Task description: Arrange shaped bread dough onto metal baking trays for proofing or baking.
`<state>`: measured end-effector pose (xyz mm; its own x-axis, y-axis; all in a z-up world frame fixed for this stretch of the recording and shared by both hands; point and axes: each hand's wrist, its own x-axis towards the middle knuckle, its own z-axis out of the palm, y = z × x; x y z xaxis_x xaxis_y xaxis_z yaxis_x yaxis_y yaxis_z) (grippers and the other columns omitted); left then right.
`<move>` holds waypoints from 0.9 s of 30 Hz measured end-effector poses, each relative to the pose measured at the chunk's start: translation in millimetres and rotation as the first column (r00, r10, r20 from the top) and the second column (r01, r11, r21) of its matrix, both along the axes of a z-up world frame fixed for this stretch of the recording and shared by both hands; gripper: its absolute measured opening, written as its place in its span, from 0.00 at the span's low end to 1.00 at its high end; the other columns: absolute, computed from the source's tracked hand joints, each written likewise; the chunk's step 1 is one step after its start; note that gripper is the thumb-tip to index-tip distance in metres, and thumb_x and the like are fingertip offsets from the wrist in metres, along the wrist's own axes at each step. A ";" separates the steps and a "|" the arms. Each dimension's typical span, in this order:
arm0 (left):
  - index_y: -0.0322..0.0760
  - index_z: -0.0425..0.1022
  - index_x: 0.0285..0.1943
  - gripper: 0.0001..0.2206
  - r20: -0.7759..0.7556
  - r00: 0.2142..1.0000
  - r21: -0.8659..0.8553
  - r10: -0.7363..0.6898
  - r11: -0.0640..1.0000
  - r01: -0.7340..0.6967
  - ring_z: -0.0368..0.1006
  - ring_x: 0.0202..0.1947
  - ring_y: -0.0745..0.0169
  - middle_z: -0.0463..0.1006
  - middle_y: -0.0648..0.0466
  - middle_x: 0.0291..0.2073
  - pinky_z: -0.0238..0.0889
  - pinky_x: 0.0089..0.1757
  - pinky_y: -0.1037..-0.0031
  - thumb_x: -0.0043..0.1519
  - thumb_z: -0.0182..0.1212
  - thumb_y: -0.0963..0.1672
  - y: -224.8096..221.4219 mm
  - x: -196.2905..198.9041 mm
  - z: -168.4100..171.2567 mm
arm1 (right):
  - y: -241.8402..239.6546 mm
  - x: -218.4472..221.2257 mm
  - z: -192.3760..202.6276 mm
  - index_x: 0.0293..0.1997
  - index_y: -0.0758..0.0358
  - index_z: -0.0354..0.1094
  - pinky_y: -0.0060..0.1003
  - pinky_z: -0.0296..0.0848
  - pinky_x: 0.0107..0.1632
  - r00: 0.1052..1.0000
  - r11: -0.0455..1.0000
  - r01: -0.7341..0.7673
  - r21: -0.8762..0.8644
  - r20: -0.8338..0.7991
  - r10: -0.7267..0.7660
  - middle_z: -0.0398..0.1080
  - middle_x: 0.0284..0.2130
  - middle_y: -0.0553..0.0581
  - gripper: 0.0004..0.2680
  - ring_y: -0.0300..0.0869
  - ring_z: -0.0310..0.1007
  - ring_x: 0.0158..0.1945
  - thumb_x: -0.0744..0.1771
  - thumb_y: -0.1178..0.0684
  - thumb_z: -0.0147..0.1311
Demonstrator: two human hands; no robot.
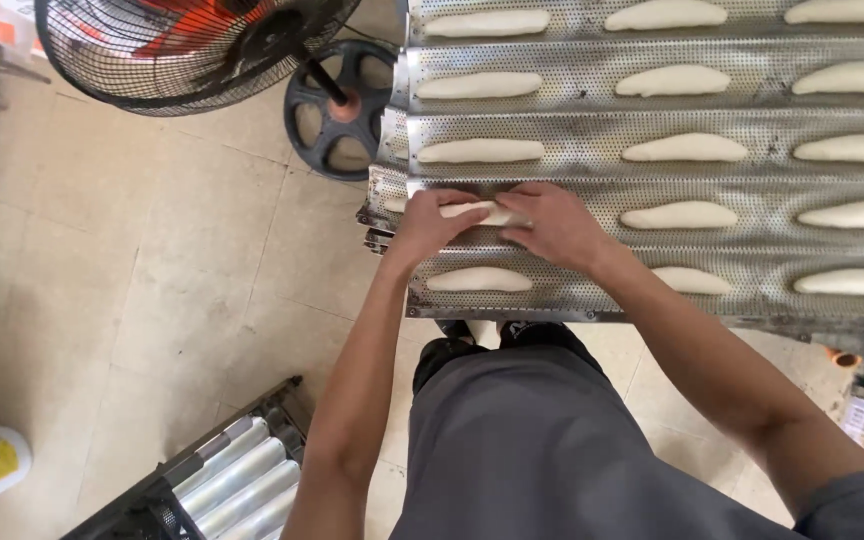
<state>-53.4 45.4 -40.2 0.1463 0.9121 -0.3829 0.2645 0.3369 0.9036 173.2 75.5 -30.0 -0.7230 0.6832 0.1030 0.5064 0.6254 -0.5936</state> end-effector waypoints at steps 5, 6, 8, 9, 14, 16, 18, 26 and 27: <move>0.31 0.83 0.51 0.17 -0.002 1.000 0.211 -0.021 0.977 0.021 0.81 0.37 0.67 0.86 0.51 0.39 0.74 0.40 0.76 0.58 0.71 0.46 -2.9 -9.3 17.9 | -6.1 7.6 11.8 0.56 0.60 0.73 0.42 0.77 0.50 0.984 0.976 0.165 -0.144 -0.044 -0.173 0.76 0.46 0.60 0.16 0.49 0.77 0.47 0.64 0.50 0.66; 0.29 0.83 0.52 0.16 0.147 0.989 0.171 0.001 0.985 -0.026 0.82 0.39 0.66 0.86 0.50 0.40 0.75 0.41 0.77 0.59 0.70 0.46 -3.3 -11.3 25.1 | -6.5 9.5 15.8 0.58 0.61 0.71 0.38 0.77 0.50 0.964 0.930 0.138 -0.341 -0.170 -0.205 0.75 0.47 0.59 0.16 0.44 0.76 0.48 0.65 0.50 0.65; 0.28 0.82 0.52 0.16 0.294 0.955 0.126 0.025 0.990 -0.064 0.83 0.40 0.66 0.85 0.50 0.40 0.77 0.42 0.77 0.60 0.70 0.45 -2.0 -16.6 25.0 | -7.3 12.4 19.0 0.60 0.62 0.70 0.34 0.77 0.50 0.923 0.852 0.084 -0.517 -0.281 -0.262 0.74 0.49 0.58 0.17 0.39 0.76 0.48 0.66 0.51 0.64; 0.26 0.81 0.52 0.16 0.379 0.925 0.055 0.038 0.996 -0.064 0.83 0.41 0.65 0.85 0.49 0.41 0.78 0.43 0.76 0.60 0.69 0.45 -1.9 -19.8 17.0 | -9.3 13.3 17.0 0.61 0.62 0.71 0.32 0.76 0.49 0.917 0.840 0.093 -0.535 -0.282 -0.281 0.75 0.49 0.57 0.17 0.37 0.76 0.47 0.67 0.50 0.64; 0.24 0.80 0.50 0.17 0.353 0.935 -0.039 0.027 0.999 -0.014 0.84 0.38 0.63 0.84 0.48 0.39 0.78 0.41 0.75 0.59 0.71 0.45 0.8 -31.2 -3.9 | -13.9 19.5 10.0 0.57 0.57 0.76 0.33 0.76 0.41 0.949 0.882 0.290 -0.372 -0.007 -0.315 0.79 0.41 0.56 0.15 0.41 0.78 0.37 0.65 0.49 0.67; 0.27 0.83 0.47 0.17 0.048 0.997 -0.092 0.064 0.994 -0.060 0.83 0.31 0.63 0.85 0.49 0.32 0.78 0.35 0.75 0.56 0.73 0.46 -0.3 -29.2 12.7 | -13.7 25.6 -0.2 0.53 0.56 0.78 0.37 0.76 0.41 0.960 0.947 0.281 -0.154 0.054 -0.276 0.78 0.41 0.58 0.13 0.46 0.78 0.36 0.65 0.49 0.68; 0.28 0.83 0.46 0.18 -0.122 0.990 -0.054 0.075 0.995 -0.082 0.83 0.29 0.62 0.84 0.49 0.29 0.76 0.33 0.75 0.54 0.75 0.48 -5.1 -29.1 14.6 | -13.8 36.8 -9.4 0.53 0.57 0.79 0.38 0.77 0.42 0.966 0.964 0.256 -0.076 0.037 -0.254 0.77 0.43 0.59 0.13 0.47 0.79 0.37 0.64 0.50 0.68; 0.27 0.83 0.41 0.21 -0.266 0.905 0.375 0.331 0.901 -0.218 0.79 0.25 0.65 0.81 0.54 0.26 0.71 0.29 0.74 0.51 0.79 0.50 -41.8 -43.5 2.1 | -34.3 21.8 28.6 0.53 0.60 0.76 0.40 0.79 0.44 0.957 0.954 0.287 -0.088 0.056 -0.283 0.76 0.47 0.59 0.12 0.47 0.80 0.40 0.66 0.50 0.65; 0.28 0.82 0.44 0.20 -0.124 0.931 0.322 0.343 0.902 -0.289 0.79 0.28 0.68 0.81 0.55 0.28 0.72 0.31 0.76 0.54 0.76 0.50 -49.1 -45.4 -3.7 | -41.6 14.2 28.4 0.52 0.59 0.76 0.42 0.79 0.45 0.973 0.970 0.230 -0.085 0.054 -0.225 0.76 0.47 0.58 0.12 0.48 0.80 0.41 0.65 0.50 0.64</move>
